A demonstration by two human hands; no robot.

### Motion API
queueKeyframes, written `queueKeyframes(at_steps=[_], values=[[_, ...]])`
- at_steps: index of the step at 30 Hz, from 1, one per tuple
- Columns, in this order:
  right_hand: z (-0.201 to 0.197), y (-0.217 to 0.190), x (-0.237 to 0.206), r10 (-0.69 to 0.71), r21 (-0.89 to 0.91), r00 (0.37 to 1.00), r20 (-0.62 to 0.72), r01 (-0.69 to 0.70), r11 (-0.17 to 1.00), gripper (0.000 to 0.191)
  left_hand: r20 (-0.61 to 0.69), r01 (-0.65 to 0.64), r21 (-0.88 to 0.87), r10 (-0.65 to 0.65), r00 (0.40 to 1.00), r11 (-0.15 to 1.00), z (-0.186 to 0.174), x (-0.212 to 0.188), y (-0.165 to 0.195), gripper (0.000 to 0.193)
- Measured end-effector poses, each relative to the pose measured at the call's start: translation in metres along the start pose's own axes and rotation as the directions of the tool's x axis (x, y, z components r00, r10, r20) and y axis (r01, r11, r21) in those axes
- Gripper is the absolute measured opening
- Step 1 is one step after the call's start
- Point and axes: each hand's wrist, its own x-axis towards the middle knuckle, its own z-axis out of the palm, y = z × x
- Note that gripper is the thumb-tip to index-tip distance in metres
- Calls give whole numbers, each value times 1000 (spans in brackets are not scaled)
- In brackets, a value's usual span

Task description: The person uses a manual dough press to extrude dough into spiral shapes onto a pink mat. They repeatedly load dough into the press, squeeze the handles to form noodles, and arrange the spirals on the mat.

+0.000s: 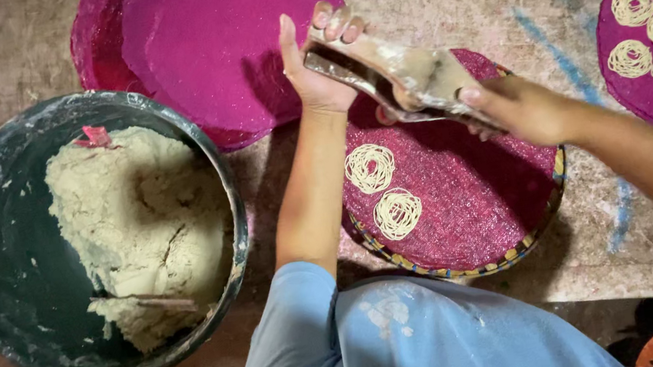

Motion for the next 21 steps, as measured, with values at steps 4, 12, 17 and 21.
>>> queueKeyframes(at_steps=[4, 12, 17, 21], values=[[12, -6, -5, -51, 41, 998, 21, 50, 998, 78, -68, -12, 28, 14, 998, 1000, 2, -8, 1, 48], [-11, -17, -5, -42, -175, 991, -128, 20, 984, 75, -64, -76, 110, 84, 994, 991, -1, 17, -9, 46], [2, -19, -6, -22, 8, 1000, -13, 22, 1000, 75, -135, -49, 90, 61, 989, 995, 1, 1, -1, 43], [-19, -22, -14, 102, -247, 991, -90, -122, 961, 70, -55, -141, 111, 148, 987, 984, 3, 7, -24, 42]])
